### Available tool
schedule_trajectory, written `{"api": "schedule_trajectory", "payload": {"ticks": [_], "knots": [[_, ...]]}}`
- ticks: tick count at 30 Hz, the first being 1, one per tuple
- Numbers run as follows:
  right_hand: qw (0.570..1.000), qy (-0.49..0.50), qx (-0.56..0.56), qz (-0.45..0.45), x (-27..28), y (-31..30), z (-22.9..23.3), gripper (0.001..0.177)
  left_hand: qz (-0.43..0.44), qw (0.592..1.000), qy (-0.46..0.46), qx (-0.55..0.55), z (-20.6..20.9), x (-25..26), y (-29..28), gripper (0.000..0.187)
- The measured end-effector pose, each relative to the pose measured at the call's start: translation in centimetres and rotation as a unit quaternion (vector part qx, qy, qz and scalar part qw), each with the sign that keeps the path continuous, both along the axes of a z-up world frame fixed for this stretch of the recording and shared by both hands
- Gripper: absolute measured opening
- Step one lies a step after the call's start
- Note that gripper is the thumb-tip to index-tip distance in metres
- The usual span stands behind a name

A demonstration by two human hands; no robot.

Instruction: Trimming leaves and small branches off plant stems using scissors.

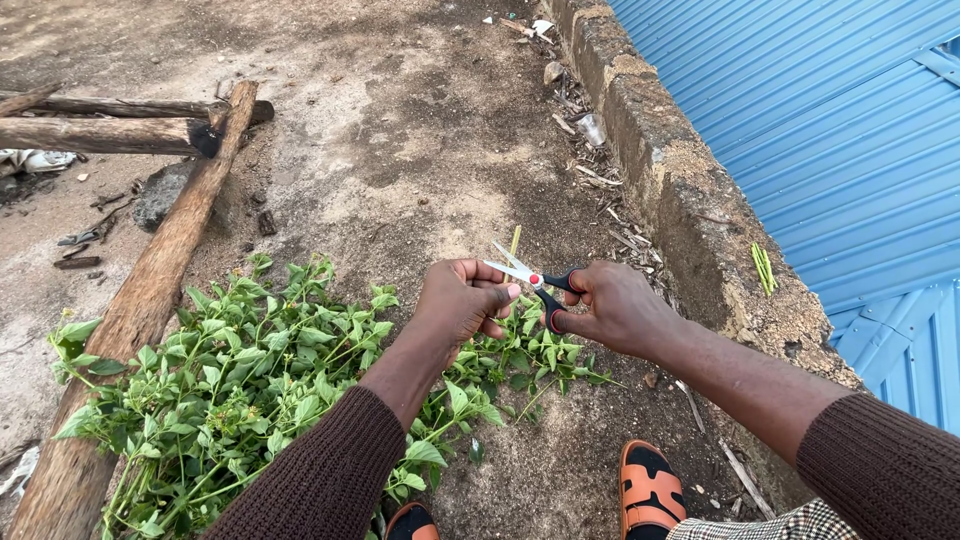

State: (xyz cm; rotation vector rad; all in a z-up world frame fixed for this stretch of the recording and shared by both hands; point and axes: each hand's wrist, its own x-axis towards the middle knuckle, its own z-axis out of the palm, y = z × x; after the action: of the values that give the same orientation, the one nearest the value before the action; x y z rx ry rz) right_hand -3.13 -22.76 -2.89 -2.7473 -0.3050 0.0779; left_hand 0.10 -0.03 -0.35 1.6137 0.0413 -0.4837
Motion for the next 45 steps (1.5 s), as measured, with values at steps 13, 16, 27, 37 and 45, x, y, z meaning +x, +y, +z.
{"api": "schedule_trajectory", "payload": {"ticks": [13, 16, 27, 37, 45], "knots": [[0.999, 0.007, -0.007, -0.040, 0.0, -0.2, 0.2, 0.029, 0.008, 1.000, -0.009, -0.001, -0.3, 0.0, 0.0, 0.022], [1.000, -0.013, 0.001, -0.027, 0.2, -0.6, -0.4, 0.024, 0.010, 1.000, -0.007, -0.013, -0.2, 0.0, 0.0, 0.020], [0.925, 0.252, 0.275, -0.073, -0.8, 2.3, -1.0, 0.030, 0.092, 0.988, 0.036, -0.116, -3.4, 1.8, -0.8, 0.023], [0.986, 0.029, 0.158, -0.054, -0.8, 2.1, -1.4, 0.020, 0.056, 0.994, -0.072, -0.053, -2.8, 1.5, -0.7, 0.031], [0.833, 0.184, 0.480, -0.203, 0.4, 1.2, -1.1, 0.018, 0.162, 0.980, 0.029, -0.114, -0.8, 1.4, -0.6, 0.019]]}}
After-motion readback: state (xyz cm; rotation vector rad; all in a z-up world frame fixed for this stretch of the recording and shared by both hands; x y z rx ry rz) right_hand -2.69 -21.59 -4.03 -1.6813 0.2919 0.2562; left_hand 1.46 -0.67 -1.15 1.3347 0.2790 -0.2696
